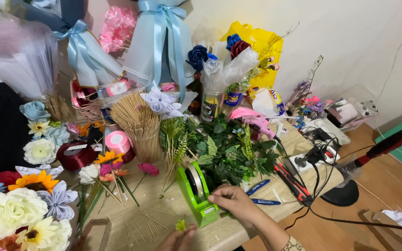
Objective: The person assembles artificial floral stems by attaching small green leaves to wooden skewers using a tape dispenser. They repeatedly pick leaves, wrap them with tape around the skewer, and trim excess tape with scissors. The workspace contains various artificial flowers, ribbons, and crafting tools.
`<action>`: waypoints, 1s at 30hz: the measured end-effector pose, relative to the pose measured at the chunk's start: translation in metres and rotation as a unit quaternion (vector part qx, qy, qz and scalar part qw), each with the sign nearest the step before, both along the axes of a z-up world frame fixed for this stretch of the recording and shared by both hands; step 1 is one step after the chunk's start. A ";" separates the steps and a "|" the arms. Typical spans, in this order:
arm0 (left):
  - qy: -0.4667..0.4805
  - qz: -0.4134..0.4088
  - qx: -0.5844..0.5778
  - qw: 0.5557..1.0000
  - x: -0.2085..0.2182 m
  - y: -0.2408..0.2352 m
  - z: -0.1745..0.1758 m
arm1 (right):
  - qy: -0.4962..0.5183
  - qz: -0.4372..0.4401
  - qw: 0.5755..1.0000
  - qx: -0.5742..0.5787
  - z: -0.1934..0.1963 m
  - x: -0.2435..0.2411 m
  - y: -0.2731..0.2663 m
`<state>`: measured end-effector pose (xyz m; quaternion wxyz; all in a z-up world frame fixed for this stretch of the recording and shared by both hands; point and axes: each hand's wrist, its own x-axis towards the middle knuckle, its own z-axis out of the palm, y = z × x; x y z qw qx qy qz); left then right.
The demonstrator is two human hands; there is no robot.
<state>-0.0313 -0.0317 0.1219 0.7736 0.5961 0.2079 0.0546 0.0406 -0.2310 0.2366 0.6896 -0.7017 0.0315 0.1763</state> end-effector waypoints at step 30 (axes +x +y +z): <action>-0.304 -0.110 -0.110 0.940 0.027 -0.018 -0.051 | 0.065 -0.149 0.966 0.199 -0.022 -0.038 0.007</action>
